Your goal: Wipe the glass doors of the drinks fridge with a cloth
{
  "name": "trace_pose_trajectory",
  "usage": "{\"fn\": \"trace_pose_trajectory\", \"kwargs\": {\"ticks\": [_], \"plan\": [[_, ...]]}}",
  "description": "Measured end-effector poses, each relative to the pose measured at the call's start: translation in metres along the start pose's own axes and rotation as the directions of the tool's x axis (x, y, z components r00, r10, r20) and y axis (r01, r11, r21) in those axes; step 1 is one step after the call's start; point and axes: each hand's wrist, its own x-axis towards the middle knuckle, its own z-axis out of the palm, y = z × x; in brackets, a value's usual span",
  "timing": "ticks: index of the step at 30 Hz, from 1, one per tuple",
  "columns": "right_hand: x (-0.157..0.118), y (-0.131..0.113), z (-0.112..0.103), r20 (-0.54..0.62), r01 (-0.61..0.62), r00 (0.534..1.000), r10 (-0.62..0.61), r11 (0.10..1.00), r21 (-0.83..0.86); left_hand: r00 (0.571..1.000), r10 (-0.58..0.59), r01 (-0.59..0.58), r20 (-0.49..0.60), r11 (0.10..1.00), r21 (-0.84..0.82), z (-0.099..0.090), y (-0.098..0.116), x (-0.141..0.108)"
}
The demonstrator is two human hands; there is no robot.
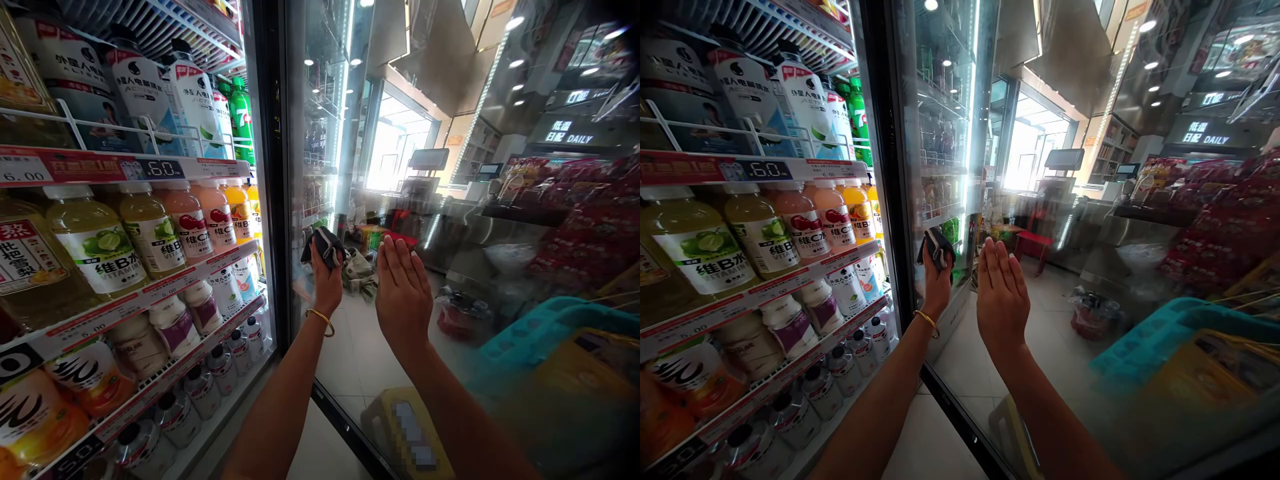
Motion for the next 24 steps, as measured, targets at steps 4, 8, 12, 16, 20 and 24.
{"fn": "trace_pose_trajectory", "kwargs": {"ticks": [4,8,12,16,20,24], "plan": [[-0.006,0.005,-0.013,-0.029,-0.026,0.999,0.027,1.0,0.007,0.998,0.044,-0.047,0.049,0.998,0.052,0.013,0.018,-0.037],[-0.012,0.017,-0.028,-0.084,-0.029,0.996,0.025,0.999,-0.044,0.877,0.367,-0.416,0.309,0.903,0.106,0.022,0.043,-0.045],[-0.014,0.028,-0.037,-0.113,-0.024,0.994,0.014,0.996,-0.086,0.849,0.432,-0.487,0.304,0.864,0.131,0.028,0.052,-0.029],[-0.015,0.032,-0.04,-0.095,-0.022,0.995,0.014,0.996,-0.082,0.951,0.275,-0.288,0.14,0.954,0.081,0.031,0.043,-0.022],[-0.018,0.036,-0.047,-0.07,-0.044,0.997,0.04,0.997,-0.06,0.999,0.05,-0.05,-0.001,0.998,0.048,0.036,0.032,-0.039],[-0.023,0.041,-0.059,-0.06,-0.049,0.997,0.046,0.997,-0.055,0.985,0.135,-0.146,0.105,0.983,0.111,0.046,0.039,-0.072]]}}
